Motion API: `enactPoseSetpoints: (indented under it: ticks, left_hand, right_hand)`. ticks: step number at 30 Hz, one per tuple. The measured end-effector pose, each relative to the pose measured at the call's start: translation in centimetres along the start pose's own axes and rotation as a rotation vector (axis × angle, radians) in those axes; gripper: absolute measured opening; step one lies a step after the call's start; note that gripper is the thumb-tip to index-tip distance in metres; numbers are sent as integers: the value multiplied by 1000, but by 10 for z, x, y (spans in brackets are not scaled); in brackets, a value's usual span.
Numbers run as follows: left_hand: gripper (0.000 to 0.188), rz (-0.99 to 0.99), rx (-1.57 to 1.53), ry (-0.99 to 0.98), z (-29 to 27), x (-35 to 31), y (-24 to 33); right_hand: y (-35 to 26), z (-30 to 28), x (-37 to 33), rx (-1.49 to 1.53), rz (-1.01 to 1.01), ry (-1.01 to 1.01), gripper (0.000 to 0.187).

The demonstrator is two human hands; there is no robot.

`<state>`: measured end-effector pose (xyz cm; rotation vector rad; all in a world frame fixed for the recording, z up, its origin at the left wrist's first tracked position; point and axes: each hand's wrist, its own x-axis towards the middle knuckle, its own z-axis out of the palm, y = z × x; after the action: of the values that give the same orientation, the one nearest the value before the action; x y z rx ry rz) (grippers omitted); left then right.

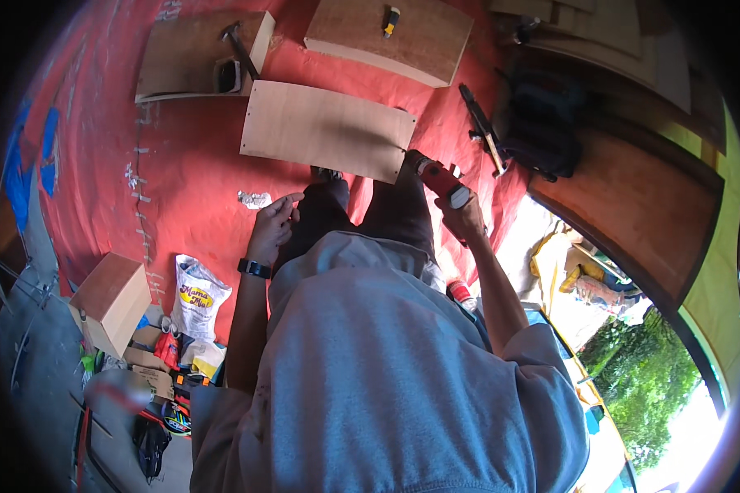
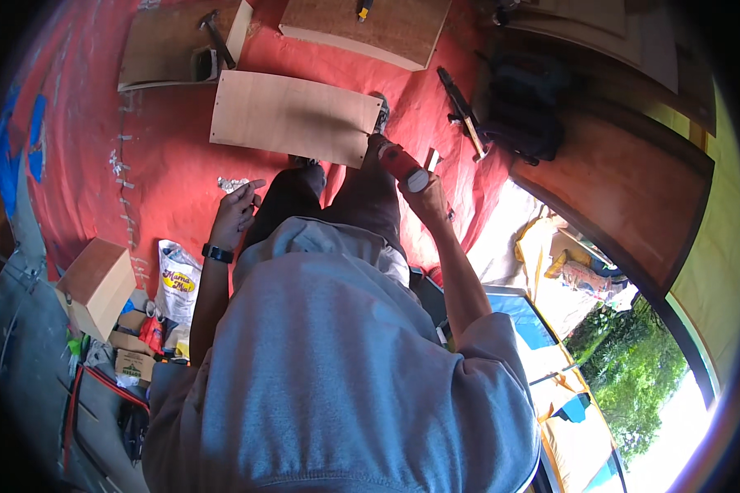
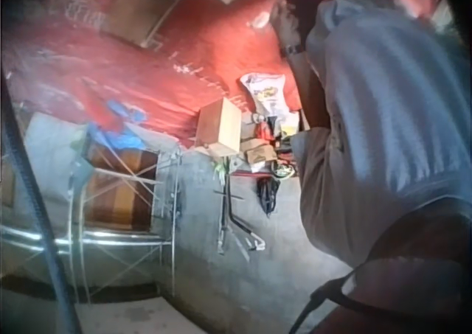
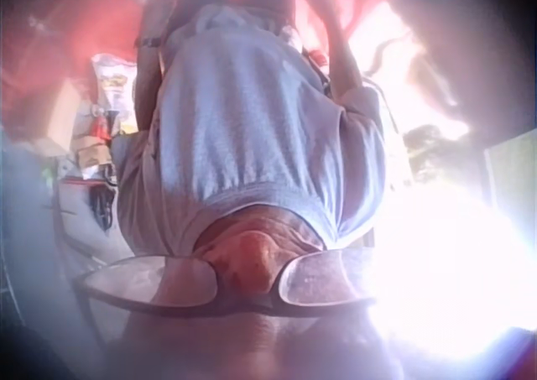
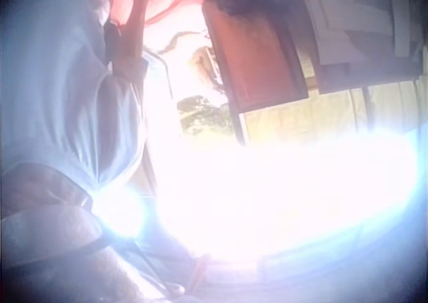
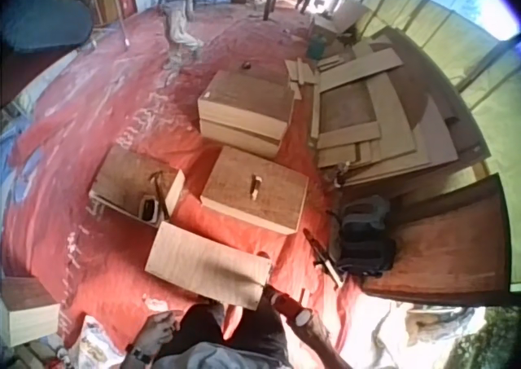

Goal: The person drills into a wooden box, walks to a table to retrieve screws from a plastic bag and a container, and returns to drive screws into the wooden box using a power drill.

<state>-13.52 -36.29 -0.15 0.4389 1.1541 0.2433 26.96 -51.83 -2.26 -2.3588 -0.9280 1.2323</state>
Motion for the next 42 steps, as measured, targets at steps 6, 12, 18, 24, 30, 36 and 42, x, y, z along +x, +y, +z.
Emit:
enactPoseSetpoints:
  ticks: [6,12,18,24,30,36,42]
  left_hand:
    - [40,17,339,76,-10,29,-1]
    - [61,343,1027,266,-28,93,-14]
    - [77,368,1324,287,-4,127,6]
    - [89,171,1526,349,21,134,13]
    - [88,68,1530,334,25,149,19]
    - [87,91,1473,326,21,144,13]
    - [83,150,1418,371,18,143,9]
  right_hand:
    - [-12,0,-6,21,-3,3,35]
    - [-33,-12,3,-286,-223,10,36]
    - [-59,-46,49,-706,-731,-123,17]
    - [-104,-54,79,-1255,-961,-242,7]
    - [-107,-53,83,-946,-551,-403,21]
    - [-88,-30,46,-871,-266,-359,34]
    - [-105,-46,62,-870,-444,-380,28]
